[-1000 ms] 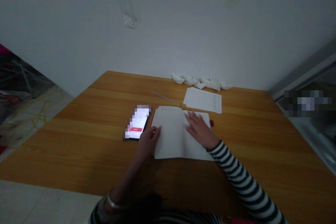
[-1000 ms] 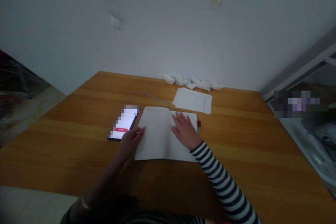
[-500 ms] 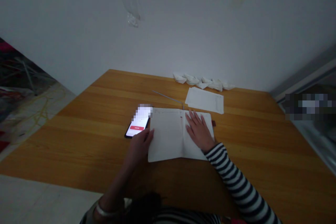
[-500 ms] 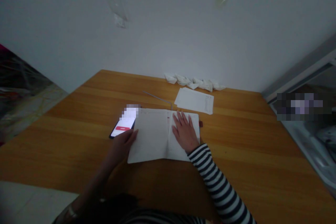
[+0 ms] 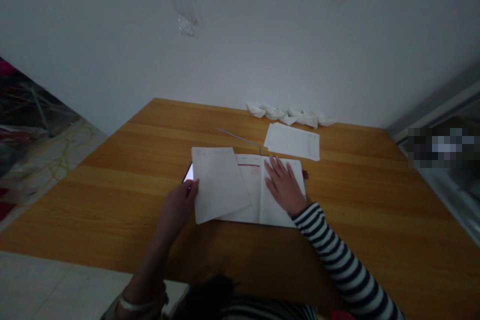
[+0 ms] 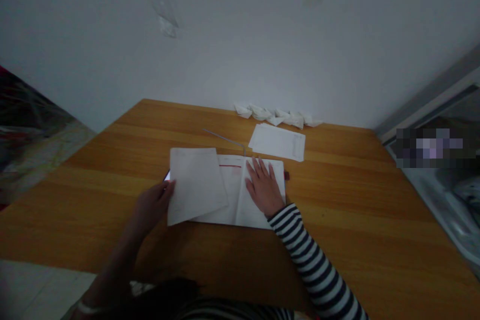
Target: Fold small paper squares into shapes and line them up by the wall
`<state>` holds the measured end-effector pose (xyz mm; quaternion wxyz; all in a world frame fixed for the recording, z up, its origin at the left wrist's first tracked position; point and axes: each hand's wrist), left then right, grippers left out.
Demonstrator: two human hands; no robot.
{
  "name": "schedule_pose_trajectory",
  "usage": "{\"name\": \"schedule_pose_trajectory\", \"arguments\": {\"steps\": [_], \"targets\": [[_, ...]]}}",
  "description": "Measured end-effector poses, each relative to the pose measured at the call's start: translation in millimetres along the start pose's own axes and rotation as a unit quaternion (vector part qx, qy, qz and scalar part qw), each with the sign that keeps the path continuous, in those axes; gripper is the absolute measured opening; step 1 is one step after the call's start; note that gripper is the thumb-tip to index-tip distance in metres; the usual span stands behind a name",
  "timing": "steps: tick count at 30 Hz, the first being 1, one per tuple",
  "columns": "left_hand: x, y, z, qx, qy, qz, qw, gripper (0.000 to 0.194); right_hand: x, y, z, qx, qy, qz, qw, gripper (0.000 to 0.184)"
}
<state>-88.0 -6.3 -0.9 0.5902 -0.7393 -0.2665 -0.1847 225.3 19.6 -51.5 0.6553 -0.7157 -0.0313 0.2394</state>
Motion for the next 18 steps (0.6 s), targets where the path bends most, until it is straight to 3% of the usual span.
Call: {"name": "schedule_pose_trajectory", "arguments": {"steps": [4, 6, 8, 10, 13, 15, 18], "targets": [[-4, -29.0, 1, 0.146, -0.004, 0.051, 0.988, 0.038, 0, 1, 0, 0.005, -0.002, 0.001, 1.000, 0.056], [9, -38.6, 6, 0.230, 0.037, 0.075, 0.969, 0.033, 0, 1, 0, 0.006, -0.004, -0.006, 1.000, 0.056], [34, -40.0, 19, 0.270, 0.131, 0.071, 0.951, 0.029, -1, 1, 0, 0.006, -0.001, -0.013, 1.000, 0.056], [70, -29.9, 40, 0.243, 0.256, 0.058, 0.934, 0.027, -2, 1, 1, 0.005, 0.003, -0.016, 1.000, 0.056], [130, 8.6, 81, 0.121, 0.438, 0.071, 0.888, 0.032, -3, 0, 1, 0.005, 0.003, -0.014, 1.000, 0.056], [166, 45.2, 108, 0.037, 0.480, 0.120, 0.868, 0.036, -4, -1, 2, 0.005, 0.002, -0.013, 1.000, 0.055], [201, 99.5, 137, -0.079, 0.457, 0.205, 0.862, 0.040, -4, -1, 2, 0.002, 0.006, -0.016, 1.000, 0.051]]}}
Point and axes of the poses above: each hand's wrist, its own z-axis towards the middle knuckle, its own y-axis out of the palm, x = y × z, and after that the axes turned 10 degrees about -x, right-handed
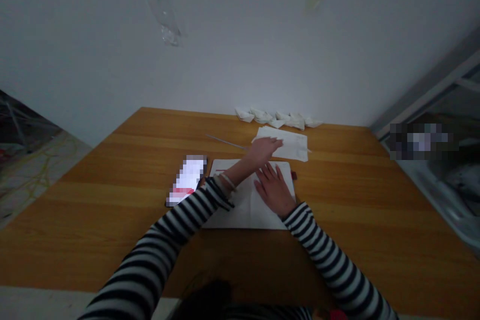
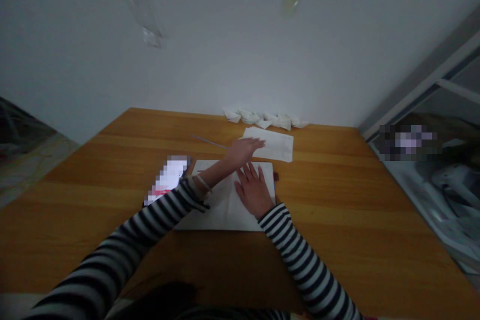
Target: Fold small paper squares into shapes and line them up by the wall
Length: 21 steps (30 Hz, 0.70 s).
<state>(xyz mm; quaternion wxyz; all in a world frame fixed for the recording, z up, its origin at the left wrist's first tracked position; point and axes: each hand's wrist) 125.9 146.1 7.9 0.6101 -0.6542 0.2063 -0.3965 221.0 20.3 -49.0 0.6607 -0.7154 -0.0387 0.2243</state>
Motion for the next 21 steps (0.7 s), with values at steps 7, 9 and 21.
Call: {"name": "schedule_pose_trajectory", "arguments": {"steps": [7, 9, 21], "targets": [[-3, 43.5, 34, -0.064, -0.031, -0.006, 0.997, 0.028, -2, -1, 1, 0.037, -0.017, 0.028, 0.999, 0.040], [-4, 42.0, 27, -0.064, -0.032, -0.012, 0.997, 0.031, 0, -4, 0, 0.062, -0.028, 0.070, 0.995, 0.034], [75, 51.8, -135, -0.157, -0.003, 0.053, 0.986, 0.098, 70, -5, -28, 0.285, 0.153, 0.359, 0.875, 0.033]]}}
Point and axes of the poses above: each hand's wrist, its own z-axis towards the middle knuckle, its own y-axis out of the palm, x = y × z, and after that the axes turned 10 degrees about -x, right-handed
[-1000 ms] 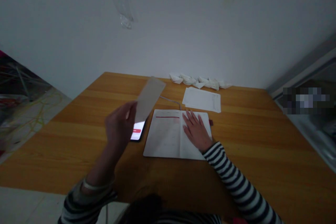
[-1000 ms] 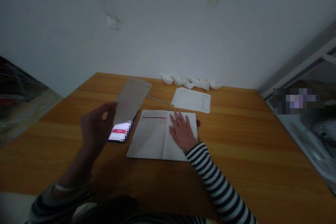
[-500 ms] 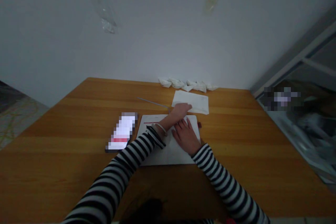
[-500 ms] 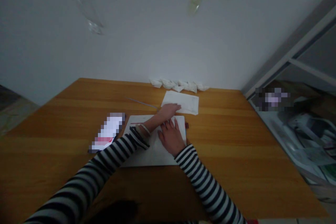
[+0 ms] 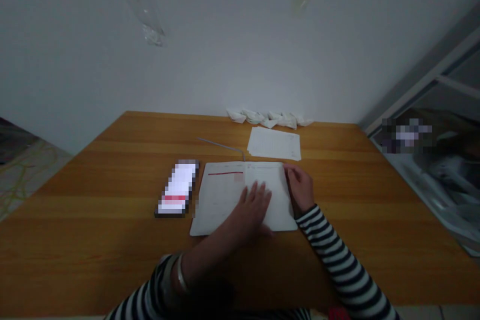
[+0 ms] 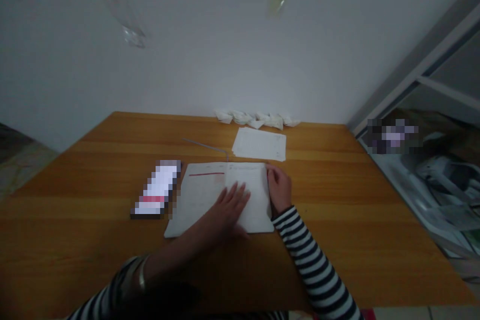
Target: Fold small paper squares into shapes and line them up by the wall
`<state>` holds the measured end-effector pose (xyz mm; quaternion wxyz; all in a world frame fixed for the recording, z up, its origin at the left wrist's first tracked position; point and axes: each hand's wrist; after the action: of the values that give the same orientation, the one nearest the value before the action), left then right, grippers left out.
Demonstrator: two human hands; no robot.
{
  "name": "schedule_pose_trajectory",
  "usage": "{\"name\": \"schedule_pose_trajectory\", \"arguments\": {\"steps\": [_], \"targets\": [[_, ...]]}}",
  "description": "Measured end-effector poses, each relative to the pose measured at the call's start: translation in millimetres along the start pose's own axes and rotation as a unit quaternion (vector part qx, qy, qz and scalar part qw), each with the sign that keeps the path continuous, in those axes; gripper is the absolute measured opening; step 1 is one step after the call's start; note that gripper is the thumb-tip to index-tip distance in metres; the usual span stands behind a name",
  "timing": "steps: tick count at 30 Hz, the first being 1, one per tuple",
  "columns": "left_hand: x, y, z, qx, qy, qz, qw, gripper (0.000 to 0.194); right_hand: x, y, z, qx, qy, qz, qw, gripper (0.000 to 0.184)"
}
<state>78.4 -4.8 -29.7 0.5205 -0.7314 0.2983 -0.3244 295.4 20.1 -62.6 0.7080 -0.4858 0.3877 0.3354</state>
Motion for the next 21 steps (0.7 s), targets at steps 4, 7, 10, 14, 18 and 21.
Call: {"name": "schedule_pose_trajectory", "arguments": {"steps": [4, 7, 10, 14, 18, 21], "targets": [[22, -2.2, -14, -0.035, -0.054, -0.012, 0.998, 0.083, 7, -4, 6, 0.012, 0.003, 0.044, 0.999, 0.032], [26, -10.3, -19, -0.046, -0.077, -0.041, 0.995, 0.065, 12, -6, 11, 0.013, -0.007, 0.043, 0.999, 0.033], [24, -9.5, -28, -0.036, -0.087, -0.093, 0.991, 0.048, 20, -11, 16, 0.016, -0.006, 0.035, 0.999, 0.034], [17, -3.1, -41, 0.096, -0.107, -0.208, 0.968, 0.036, 23, -17, 19, 0.028, 0.001, 0.036, 0.999, 0.036], [3, -15.5, -55, 0.244, -0.202, -0.373, 0.872, 0.036, 6, -15, 13, 0.006, -0.053, -0.017, 0.998, 0.033], [-14, -30.2, -71, 0.338, -0.239, -0.443, 0.795, 0.058, -13, -5, 5, -0.062, -0.127, -0.083, 0.987, 0.031]]}}
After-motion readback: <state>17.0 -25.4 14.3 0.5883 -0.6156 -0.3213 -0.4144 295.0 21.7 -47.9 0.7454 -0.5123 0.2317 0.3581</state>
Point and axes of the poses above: each hand's wrist, its own z-axis towards the middle knuckle, its own y-axis out of the palm, x = y × z, and after that the axes turned 10 degrees about -x, right-handed
